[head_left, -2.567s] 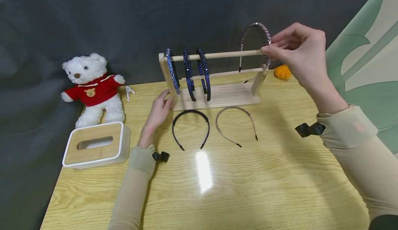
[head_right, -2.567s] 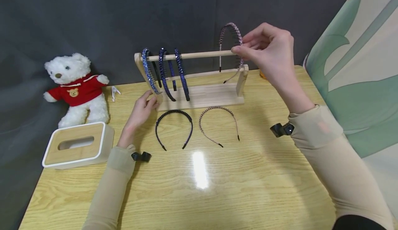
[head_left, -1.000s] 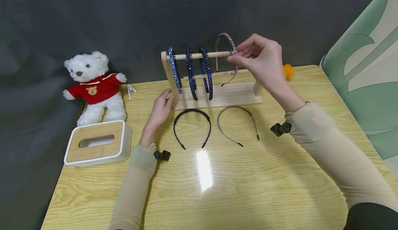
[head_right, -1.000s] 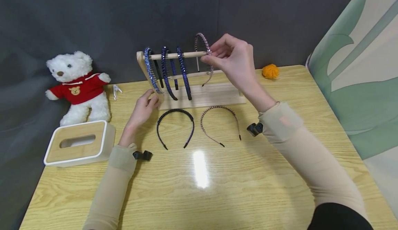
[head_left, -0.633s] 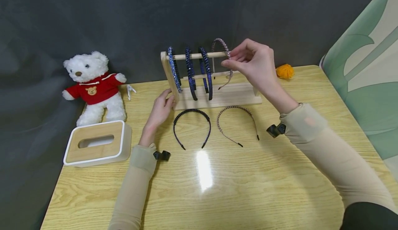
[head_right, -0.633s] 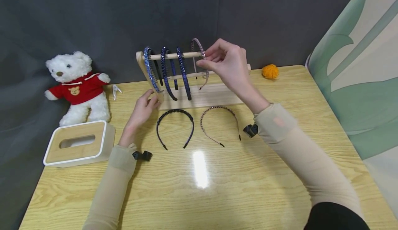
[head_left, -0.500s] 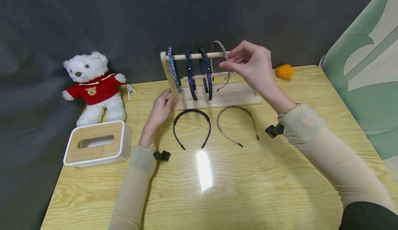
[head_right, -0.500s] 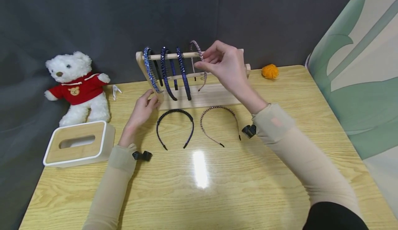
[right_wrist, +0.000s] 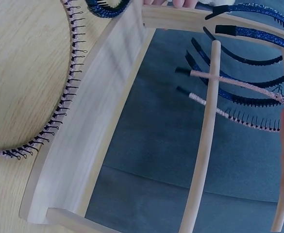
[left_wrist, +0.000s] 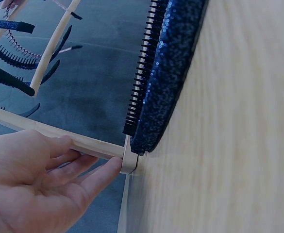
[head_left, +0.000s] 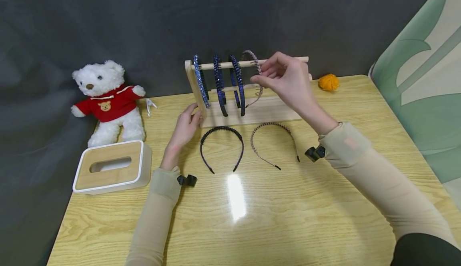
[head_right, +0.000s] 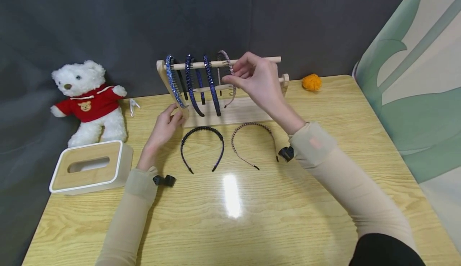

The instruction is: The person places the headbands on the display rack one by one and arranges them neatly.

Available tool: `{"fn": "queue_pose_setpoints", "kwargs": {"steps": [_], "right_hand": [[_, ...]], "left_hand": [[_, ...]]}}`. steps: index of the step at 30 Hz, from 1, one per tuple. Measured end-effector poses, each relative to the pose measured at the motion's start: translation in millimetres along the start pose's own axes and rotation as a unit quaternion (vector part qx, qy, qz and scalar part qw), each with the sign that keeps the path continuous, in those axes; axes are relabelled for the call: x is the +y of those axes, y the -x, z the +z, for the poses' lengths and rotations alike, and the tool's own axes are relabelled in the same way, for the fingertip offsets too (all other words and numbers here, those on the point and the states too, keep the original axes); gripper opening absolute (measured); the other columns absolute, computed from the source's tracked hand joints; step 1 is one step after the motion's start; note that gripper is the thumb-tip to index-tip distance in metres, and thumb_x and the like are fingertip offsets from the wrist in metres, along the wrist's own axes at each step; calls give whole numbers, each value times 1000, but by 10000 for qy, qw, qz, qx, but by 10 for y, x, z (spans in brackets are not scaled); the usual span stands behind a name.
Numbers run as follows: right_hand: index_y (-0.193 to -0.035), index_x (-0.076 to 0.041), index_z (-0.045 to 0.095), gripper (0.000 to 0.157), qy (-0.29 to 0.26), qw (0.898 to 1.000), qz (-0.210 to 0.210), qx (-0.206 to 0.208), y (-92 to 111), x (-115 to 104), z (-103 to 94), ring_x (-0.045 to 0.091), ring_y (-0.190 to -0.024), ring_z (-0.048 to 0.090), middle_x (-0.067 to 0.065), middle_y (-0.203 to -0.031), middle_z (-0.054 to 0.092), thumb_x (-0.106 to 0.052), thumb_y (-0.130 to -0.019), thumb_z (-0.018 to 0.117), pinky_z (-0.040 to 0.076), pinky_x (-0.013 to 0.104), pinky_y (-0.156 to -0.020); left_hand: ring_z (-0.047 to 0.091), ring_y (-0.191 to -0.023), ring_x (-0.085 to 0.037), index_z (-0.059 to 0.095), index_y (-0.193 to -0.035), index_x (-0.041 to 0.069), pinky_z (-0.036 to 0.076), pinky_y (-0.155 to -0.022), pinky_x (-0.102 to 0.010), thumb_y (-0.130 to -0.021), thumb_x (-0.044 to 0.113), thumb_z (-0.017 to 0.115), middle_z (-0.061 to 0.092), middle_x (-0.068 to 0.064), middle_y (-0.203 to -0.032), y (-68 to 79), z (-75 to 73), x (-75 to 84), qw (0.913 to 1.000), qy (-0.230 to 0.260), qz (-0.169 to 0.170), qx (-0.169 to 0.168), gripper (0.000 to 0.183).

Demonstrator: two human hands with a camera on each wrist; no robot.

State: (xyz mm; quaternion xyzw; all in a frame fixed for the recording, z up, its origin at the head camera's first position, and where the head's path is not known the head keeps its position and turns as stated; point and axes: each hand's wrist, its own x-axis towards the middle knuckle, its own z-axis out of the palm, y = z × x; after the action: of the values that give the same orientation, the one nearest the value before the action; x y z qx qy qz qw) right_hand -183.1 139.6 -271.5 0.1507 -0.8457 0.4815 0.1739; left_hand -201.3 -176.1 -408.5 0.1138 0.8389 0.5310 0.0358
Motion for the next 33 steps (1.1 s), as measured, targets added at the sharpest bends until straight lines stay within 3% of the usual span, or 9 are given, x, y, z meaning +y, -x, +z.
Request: {"fn": "queue_pose_setpoints", "kwargs": {"steps": [12,27,33], "right_hand": [[-104,-2,75,24,108,9997,-187,148,48,-20,3,5,-74,68,11,-95,79,-18,-92,89,57,13,-69],[-107,1,75,20,-43,9993,-293,242,145,52,-71,14,-74,71,8,-92,78,-18,-102,78,59,15,-67],[-110,0,76,20,317,9995,-92,-32,270,156,-148,7,-79,68,10,-97,78,-20,-106,73,58,12,-74]], "left_hand": [[64,-127,-45,43,-159,-7,58,-108,-46,-117,9,44,51,-31,-152,14,-2,5,10000,64,38,-14,45],[62,-132,-46,41,-159,-7,57,-110,-46,-117,10,44,50,-31,-154,28,-9,-17,9999,143,2,-46,46],[62,-132,-43,42,-158,-8,57,-109,-44,-116,7,45,52,-33,-150,10,3,11,9999,106,-11,20,45]]}}
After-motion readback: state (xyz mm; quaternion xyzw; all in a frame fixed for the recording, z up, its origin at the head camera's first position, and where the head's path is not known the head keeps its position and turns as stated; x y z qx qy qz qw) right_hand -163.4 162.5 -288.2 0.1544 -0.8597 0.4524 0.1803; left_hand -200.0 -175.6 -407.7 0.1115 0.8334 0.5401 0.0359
